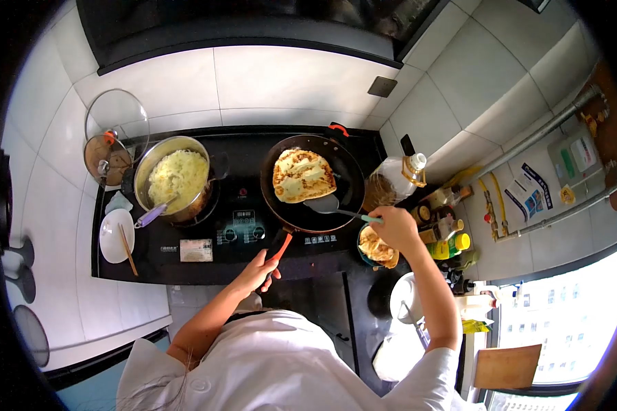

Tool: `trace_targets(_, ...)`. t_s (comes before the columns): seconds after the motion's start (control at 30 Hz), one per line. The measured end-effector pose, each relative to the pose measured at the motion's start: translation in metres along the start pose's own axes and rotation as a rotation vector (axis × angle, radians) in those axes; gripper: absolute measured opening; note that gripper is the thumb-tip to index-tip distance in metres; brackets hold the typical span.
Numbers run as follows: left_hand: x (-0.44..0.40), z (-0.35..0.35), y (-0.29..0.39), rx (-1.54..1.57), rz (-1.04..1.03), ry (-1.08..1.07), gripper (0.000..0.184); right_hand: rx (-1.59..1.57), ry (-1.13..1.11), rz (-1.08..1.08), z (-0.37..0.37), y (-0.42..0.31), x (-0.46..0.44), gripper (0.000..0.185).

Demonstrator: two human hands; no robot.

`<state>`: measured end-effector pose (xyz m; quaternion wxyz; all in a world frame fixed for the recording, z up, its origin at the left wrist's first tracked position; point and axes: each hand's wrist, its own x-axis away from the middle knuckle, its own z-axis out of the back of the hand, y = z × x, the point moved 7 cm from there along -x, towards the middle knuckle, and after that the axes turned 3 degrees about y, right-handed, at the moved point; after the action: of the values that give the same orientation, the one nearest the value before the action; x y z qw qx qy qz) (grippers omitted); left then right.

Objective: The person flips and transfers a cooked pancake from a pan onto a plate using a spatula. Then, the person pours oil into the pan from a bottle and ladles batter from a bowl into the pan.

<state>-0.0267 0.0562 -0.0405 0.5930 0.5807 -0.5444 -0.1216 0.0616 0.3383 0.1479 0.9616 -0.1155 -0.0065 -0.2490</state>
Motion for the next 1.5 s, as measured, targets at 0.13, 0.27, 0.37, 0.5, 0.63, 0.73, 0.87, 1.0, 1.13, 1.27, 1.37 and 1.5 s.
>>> trace_targets(0.13,0.001,-0.002,0.002,-0.012,-0.005,-0.011,0.032,0.07,-0.002,0.006,0.022,-0.016,-0.005,0.024)
trace_targets(0.27,0.002,-0.002,0.001,-0.002,-0.006,-0.009,0.033,0.152,-0.029,0.014,0.017,-0.026,-0.01,0.023)
trace_targets(0.37,0.005,-0.003,0.007,0.004,-0.004,-0.013,0.034,0.196,-0.107,-0.022,-0.002,-0.019,-0.015,0.021)
trace_targets(0.5,0.003,-0.002,0.004,0.003,0.008,0.009,0.034,0.14,-0.064,-0.039,-0.012,-0.017,-0.014,0.02)
trace_targets(0.63,0.002,-0.002,0.005,0.0,0.005,-0.003,0.031,0.107,0.016,-0.024,-0.002,-0.021,-0.011,0.022)
trace_targets(0.73,0.002,-0.003,0.005,0.008,0.004,-0.02,0.028,0.129,0.065,-0.019,0.01,-0.032,-0.015,0.022)
trace_targets(0.87,0.002,-0.001,0.004,0.014,-0.003,-0.014,0.027,0.107,0.158,-0.005,0.007,-0.047,-0.04,0.022)
trace_targets(1.0,0.003,-0.001,0.003,0.001,0.019,0.012,0.028,0.11,0.133,-0.024,-0.023,-0.033,-0.058,0.022)
trace_targets(1.13,0.0,0.0,0.0,0.004,-0.005,-0.011,0.03,0.043,0.206,-0.097,-0.003,-0.014,-0.041,0.025)
trace_targets(1.27,0.004,-0.002,0.008,-0.011,0.006,-0.018,0.031,0.09,0.195,-0.147,-0.002,0.013,-0.03,0.024)
trace_targets(1.37,0.005,-0.002,0.008,-0.028,0.011,-0.016,0.033,0.067,0.147,-0.172,-0.013,0.02,-0.021,0.023)
trace_targets(1.5,0.003,0.0,0.004,-0.032,0.018,-0.014,0.034,0.037,0.131,-0.159,-0.018,0.016,-0.019,0.024)
